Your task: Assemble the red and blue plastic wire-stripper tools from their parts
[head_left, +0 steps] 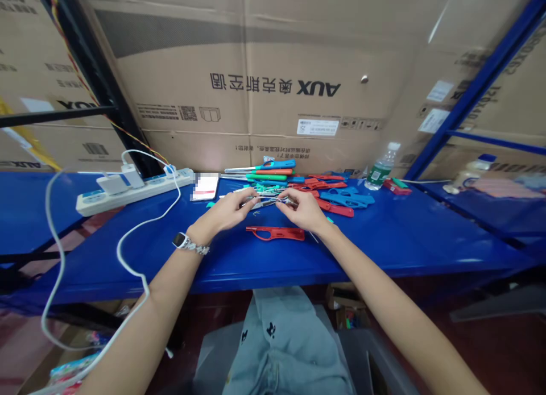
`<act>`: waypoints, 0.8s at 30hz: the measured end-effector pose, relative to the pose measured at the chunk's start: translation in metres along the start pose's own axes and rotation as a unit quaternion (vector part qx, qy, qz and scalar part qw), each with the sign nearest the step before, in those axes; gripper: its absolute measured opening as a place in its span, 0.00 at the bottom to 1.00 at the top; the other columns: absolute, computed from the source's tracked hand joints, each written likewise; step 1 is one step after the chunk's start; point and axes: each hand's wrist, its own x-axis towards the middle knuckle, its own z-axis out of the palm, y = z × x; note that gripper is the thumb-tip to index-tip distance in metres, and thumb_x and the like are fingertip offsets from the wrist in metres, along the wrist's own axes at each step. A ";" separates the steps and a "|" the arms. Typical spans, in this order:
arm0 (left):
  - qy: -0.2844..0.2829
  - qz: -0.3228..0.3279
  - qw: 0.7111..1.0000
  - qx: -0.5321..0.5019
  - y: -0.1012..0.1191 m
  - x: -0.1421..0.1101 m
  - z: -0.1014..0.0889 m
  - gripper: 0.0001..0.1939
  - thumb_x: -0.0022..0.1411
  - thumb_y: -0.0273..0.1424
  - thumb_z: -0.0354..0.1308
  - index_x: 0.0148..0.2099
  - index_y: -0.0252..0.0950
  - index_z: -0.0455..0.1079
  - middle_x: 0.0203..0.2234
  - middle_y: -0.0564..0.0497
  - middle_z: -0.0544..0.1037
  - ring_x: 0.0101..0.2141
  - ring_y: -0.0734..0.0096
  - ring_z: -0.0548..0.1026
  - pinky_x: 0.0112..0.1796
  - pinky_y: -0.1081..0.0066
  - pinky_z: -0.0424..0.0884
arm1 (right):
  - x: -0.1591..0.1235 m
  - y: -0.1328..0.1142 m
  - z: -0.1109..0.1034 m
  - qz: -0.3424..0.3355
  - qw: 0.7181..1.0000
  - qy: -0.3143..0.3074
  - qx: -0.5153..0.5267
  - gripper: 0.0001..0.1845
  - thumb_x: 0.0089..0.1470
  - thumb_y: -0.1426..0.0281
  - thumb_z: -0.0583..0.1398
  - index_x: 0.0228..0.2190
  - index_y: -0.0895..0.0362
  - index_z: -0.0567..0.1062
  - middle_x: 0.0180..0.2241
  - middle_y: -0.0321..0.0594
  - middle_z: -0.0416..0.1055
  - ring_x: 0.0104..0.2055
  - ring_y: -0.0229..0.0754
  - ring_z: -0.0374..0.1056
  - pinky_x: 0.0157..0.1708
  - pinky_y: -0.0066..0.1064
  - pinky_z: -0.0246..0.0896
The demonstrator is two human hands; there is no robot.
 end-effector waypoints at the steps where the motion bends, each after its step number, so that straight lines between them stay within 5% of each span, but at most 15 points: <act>1: -0.009 0.004 1.000 -0.004 0.001 -0.002 0.000 0.15 0.73 0.43 0.49 0.44 0.40 0.73 0.24 0.52 0.73 0.24 0.67 0.69 0.27 0.69 0.61 | -0.003 0.000 0.000 0.003 1.000 -0.012 0.009 0.10 0.58 0.62 0.61 0.36 0.54 0.77 0.24 0.34 0.71 0.25 0.39 0.64 0.30 0.30 0.57; 8: -0.044 0.005 0.999 -0.016 0.006 -0.015 0.000 0.18 0.74 0.42 0.47 0.38 0.40 0.72 0.27 0.51 0.76 0.27 0.66 0.71 0.30 0.68 0.65 | -0.011 -0.004 0.002 0.038 0.998 -0.052 0.013 0.09 0.59 0.61 0.62 0.35 0.54 0.78 0.26 0.34 0.73 0.28 0.39 0.66 0.32 0.30 0.59; 24: -0.098 -0.060 0.979 0.171 0.020 -0.037 -0.002 0.16 0.72 0.38 0.48 0.40 0.37 0.74 0.27 0.50 0.77 0.27 0.63 0.73 0.30 0.68 0.61 | -0.013 -0.009 0.001 -0.023 0.983 -0.163 -0.076 0.05 0.61 0.69 0.63 0.33 0.56 0.80 0.36 0.39 0.77 0.36 0.40 0.70 0.39 0.32 0.58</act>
